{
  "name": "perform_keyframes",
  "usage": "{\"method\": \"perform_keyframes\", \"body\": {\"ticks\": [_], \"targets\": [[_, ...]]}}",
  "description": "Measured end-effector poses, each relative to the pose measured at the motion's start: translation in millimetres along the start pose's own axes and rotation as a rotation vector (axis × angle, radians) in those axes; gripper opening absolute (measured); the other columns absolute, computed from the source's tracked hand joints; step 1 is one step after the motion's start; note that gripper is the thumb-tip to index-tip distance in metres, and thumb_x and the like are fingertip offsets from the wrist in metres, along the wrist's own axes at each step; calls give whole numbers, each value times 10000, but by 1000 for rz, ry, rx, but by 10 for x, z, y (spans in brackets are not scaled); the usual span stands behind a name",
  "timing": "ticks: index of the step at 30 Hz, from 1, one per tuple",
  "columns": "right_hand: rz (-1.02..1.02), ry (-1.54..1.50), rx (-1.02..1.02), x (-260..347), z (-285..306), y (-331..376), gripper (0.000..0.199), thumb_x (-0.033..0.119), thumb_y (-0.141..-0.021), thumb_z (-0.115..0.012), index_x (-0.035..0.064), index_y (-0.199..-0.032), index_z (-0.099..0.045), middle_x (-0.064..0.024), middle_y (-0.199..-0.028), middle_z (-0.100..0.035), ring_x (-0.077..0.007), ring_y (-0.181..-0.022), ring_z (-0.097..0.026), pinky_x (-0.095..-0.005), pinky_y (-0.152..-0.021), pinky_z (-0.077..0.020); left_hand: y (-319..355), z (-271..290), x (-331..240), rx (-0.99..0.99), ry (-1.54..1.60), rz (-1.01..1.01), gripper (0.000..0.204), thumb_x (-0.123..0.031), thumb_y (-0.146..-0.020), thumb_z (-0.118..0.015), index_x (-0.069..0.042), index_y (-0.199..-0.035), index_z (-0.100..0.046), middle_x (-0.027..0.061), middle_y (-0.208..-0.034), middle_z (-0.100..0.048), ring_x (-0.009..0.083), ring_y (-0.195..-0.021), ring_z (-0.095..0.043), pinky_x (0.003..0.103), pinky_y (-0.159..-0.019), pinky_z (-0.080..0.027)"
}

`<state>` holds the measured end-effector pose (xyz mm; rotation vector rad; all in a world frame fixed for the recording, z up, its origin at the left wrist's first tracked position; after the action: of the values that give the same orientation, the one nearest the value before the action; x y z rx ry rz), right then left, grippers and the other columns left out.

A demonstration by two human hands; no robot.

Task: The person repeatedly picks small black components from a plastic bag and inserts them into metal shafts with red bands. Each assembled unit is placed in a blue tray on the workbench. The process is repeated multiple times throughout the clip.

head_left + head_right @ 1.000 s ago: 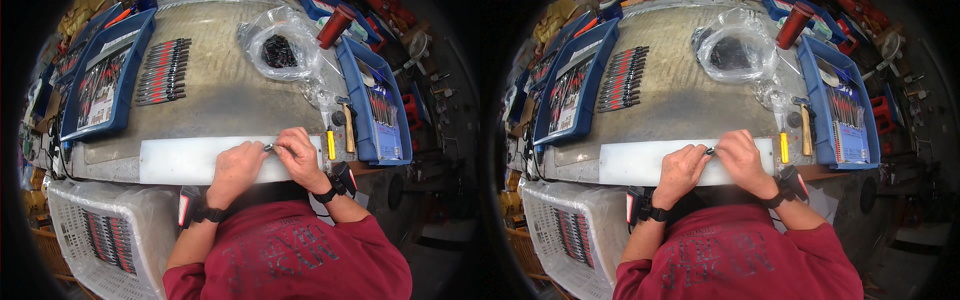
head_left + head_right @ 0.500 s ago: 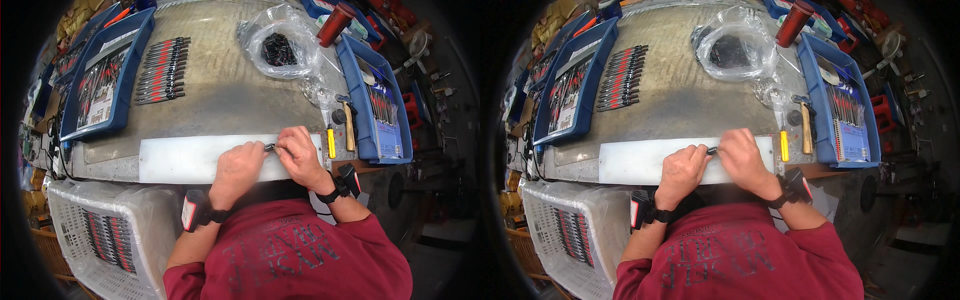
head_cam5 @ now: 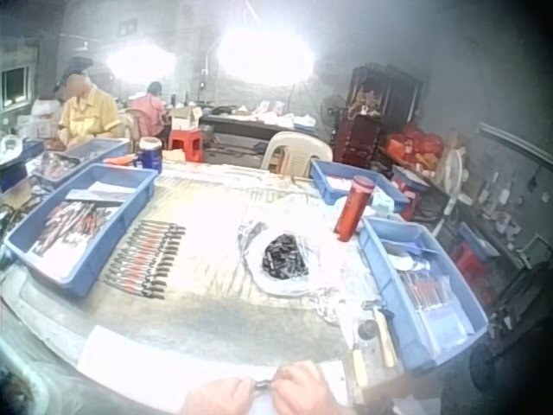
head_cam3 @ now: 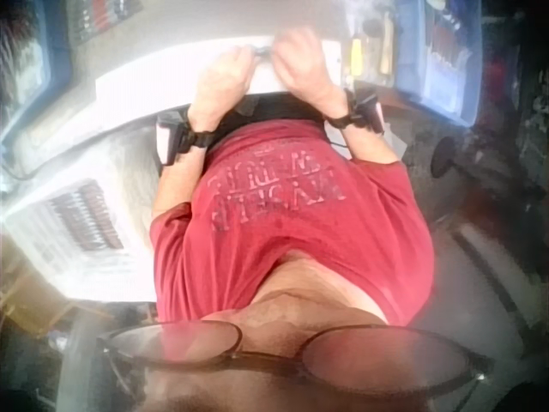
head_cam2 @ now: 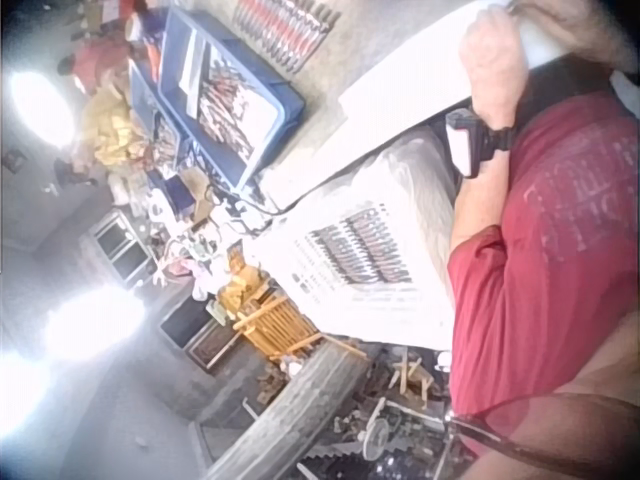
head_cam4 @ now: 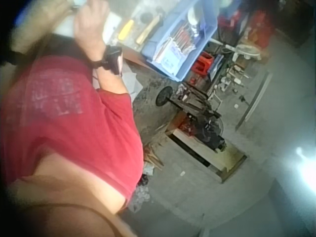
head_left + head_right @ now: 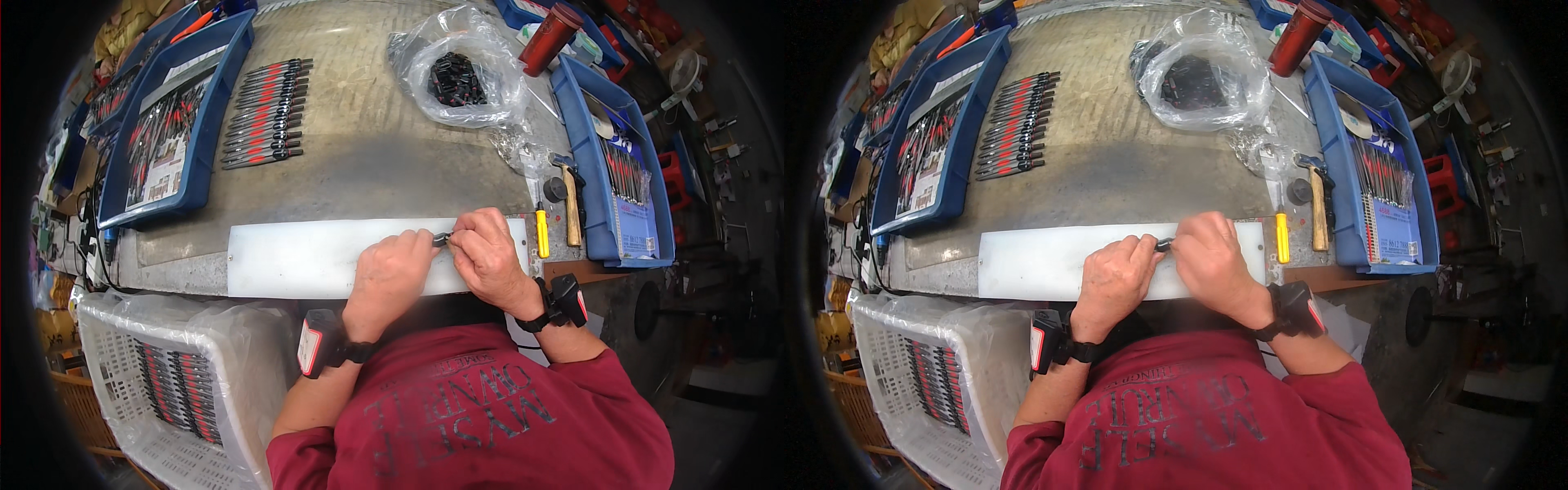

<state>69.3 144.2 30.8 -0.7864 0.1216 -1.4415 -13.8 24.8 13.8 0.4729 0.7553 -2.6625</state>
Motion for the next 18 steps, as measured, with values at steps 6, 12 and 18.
{"method": "perform_keyframes", "body": {"ticks": [6,12,18], "targets": [[-54,-22,48,-56,10,2,157,8,-706,-703,17,-817,-592,-121,-898,-575,-304,-850,-532,-381,-737,-440,-6,4,-3,6,-5,5,198,-186,-837,-633,-69,-772,-487,74,-669,-496,231,-590,-563,364,-504,-466],[-101,-79,67,-125,36,-18,197,67,-729,-723,31,-869,-590,-120,-909,-577,-306,-878,-536,-382,-747,-441,-10,17,13,-2,30,24,203,-185,-833,-639,-66,-772,-486,77,-654,-499,244,-581,-563,372,-497,-461],[-132,-148,98,-197,92,-45,175,126,-800,-687,19,-910,-603,-133,-931,-590,-312,-884,-542,-373,-759,-444,-8,17,31,-8,69,36,169,-150,-824,-669,-53,-849,-533,80,-656,-514,253,-579,-569,371,-500,-453]]}}
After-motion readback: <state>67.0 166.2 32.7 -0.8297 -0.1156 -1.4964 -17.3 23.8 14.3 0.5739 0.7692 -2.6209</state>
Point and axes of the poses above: each hand's wrist, its own y-axis away from the middle knuckle, its own z-axis out of the back of the hand, x = y × z, the point moved 4 cm from there along -y, towards the middle knuckle
